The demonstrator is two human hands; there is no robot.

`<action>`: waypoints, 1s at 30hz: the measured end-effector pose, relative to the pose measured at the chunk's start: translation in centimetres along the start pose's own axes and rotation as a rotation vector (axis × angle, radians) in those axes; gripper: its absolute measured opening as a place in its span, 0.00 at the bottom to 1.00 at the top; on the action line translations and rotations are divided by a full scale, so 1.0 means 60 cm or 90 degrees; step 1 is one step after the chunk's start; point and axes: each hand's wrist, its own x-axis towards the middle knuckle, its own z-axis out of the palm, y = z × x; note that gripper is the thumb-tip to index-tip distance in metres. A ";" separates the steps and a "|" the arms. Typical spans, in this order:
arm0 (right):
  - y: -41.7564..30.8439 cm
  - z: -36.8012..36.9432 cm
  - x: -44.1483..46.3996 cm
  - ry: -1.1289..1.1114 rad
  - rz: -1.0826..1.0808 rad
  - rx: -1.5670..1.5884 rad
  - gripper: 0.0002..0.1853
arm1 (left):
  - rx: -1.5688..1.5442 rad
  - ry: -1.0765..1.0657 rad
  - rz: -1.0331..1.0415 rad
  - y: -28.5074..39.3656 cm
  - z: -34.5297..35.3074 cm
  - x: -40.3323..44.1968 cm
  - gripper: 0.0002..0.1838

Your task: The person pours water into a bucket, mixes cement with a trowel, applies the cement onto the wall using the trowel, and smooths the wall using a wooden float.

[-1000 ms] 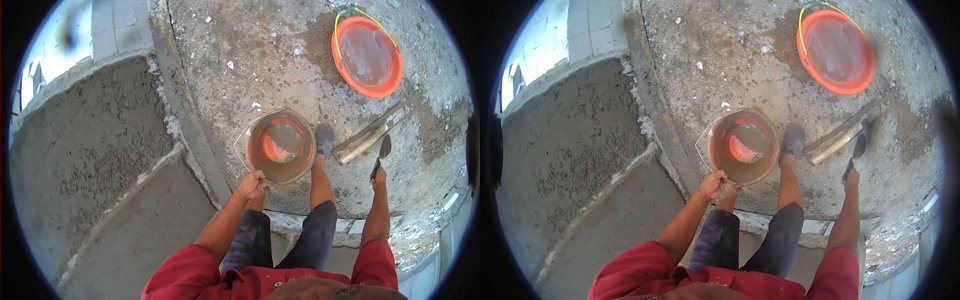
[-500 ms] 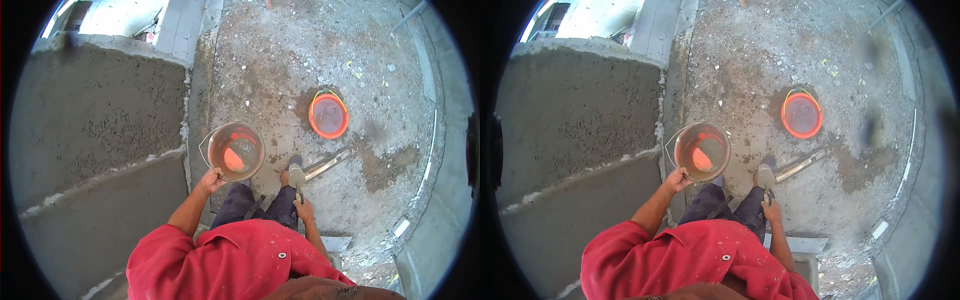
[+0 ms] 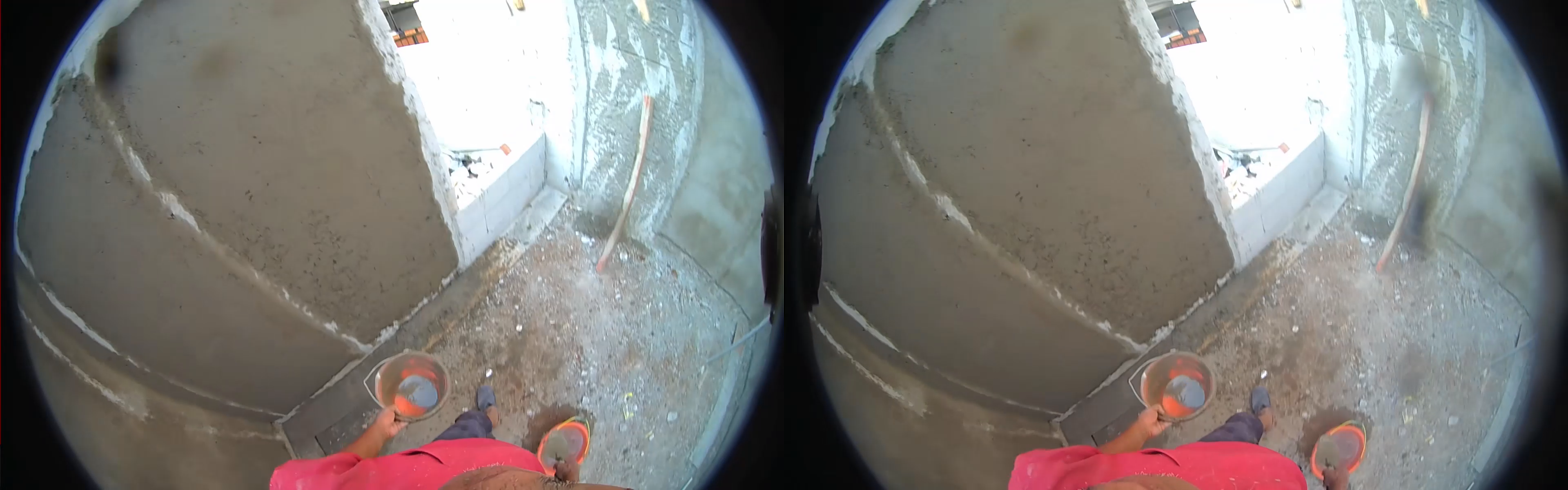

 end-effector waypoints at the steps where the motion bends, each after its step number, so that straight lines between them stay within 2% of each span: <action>1: -0.081 -0.024 0.036 -0.021 -0.022 -0.015 0.22 | -0.100 -0.016 0.018 0.001 0.011 0.015 0.19; 3: -0.249 -0.069 0.096 -0.059 -0.087 -0.038 0.23 | -0.187 0.063 -0.079 0.024 0.031 0.046 0.13; 5: -0.437 -0.102 0.154 -0.096 -0.187 -0.058 0.23 | -0.235 0.120 -0.108 0.051 0.053 0.060 0.11; 8: -0.683 -0.135 0.223 -0.152 -0.331 -0.104 0.23 | -0.145 0.025 0.011 0.093 0.086 0.072 0.12; 11: -0.872 -0.143 0.271 -0.218 -0.452 -0.170 0.24 | 0.123 -0.027 0.260 0.113 0.129 0.048 0.13; 12: -0.926 -0.143 0.285 -0.239 -0.485 -0.192 0.24 | 0.129 -0.004 0.290 0.125 0.150 0.046 0.14; 14: -1.013 -0.139 0.311 -0.285 -0.546 -0.241 0.24 | -0.029 0.076 0.247 0.159 0.201 0.050 0.13; 16: -1.067 -0.137 0.344 -0.334 -0.594 -0.294 0.25 | -0.403 0.168 0.072 0.181 0.232 0.096 0.15; 18: -1.098 -0.146 0.383 -0.387 -0.629 -0.343 0.25 | -0.476 0.184 0.148 0.160 0.265 0.112 0.17; 20: -1.113 -0.166 0.429 -0.449 -0.650 -0.388 0.25 | -0.472 0.210 0.157 0.138 0.301 0.112 0.10; 22: -1.128 -0.189 0.481 -0.510 -0.659 -0.431 0.25 | -0.584 0.206 0.192 0.119 0.355 0.114 0.07; 24: -1.152 -0.205 0.542 -0.570 -0.672 -0.470 0.26 | -0.595 0.242 0.241 0.086 0.411 0.122 0.05; 28: -1.217 -0.279 0.685 -0.668 -0.687 -0.579 0.26 | -0.768 0.327 0.288 0.123 0.608 0.046 0.05; 30: -1.245 -0.325 0.743 -0.712 -0.679 -0.624 0.27 | -0.844 0.345 0.338 0.091 0.684 0.053 0.06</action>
